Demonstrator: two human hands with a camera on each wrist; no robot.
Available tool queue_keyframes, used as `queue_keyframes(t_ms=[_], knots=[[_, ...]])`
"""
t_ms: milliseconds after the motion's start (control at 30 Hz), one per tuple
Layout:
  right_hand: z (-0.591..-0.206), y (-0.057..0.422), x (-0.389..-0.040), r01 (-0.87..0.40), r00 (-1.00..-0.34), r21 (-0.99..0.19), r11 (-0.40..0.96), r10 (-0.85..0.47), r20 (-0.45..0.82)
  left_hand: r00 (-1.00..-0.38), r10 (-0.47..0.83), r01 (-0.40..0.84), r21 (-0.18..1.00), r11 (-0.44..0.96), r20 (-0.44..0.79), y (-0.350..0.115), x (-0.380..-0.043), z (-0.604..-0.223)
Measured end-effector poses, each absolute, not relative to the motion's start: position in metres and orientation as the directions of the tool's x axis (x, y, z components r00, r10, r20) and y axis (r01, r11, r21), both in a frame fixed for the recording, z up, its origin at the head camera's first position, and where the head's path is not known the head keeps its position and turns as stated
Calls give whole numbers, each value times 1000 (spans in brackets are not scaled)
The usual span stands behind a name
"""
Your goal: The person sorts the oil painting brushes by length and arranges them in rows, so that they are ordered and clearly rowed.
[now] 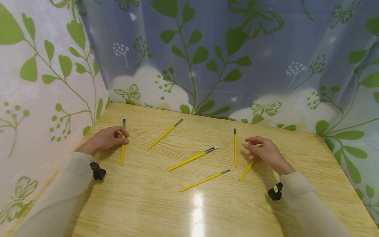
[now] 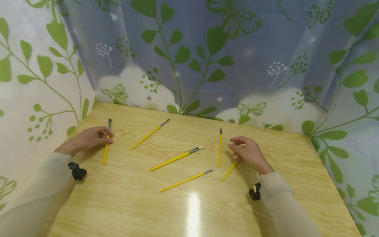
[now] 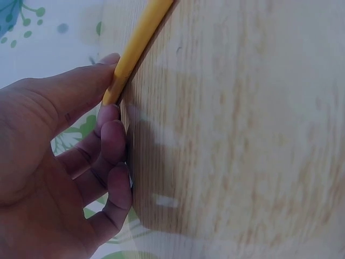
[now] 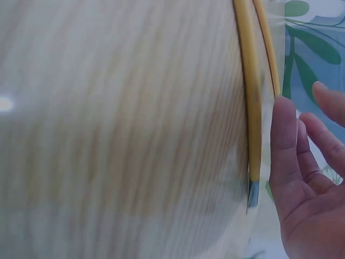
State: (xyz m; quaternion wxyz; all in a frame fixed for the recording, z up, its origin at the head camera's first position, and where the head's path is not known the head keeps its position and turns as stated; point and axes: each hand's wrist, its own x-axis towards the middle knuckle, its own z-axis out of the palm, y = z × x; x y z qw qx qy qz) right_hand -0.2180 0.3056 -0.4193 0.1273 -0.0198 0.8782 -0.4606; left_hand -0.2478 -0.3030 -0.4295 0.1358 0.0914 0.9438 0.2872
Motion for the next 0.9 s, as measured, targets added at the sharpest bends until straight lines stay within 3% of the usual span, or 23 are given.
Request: queue_keyframes(t_ms=[900], knots=[[-420,341,-197,148,-947,-753,641,-128,-296,-941,267,99,588,803,-207,-303,-246,-426]])
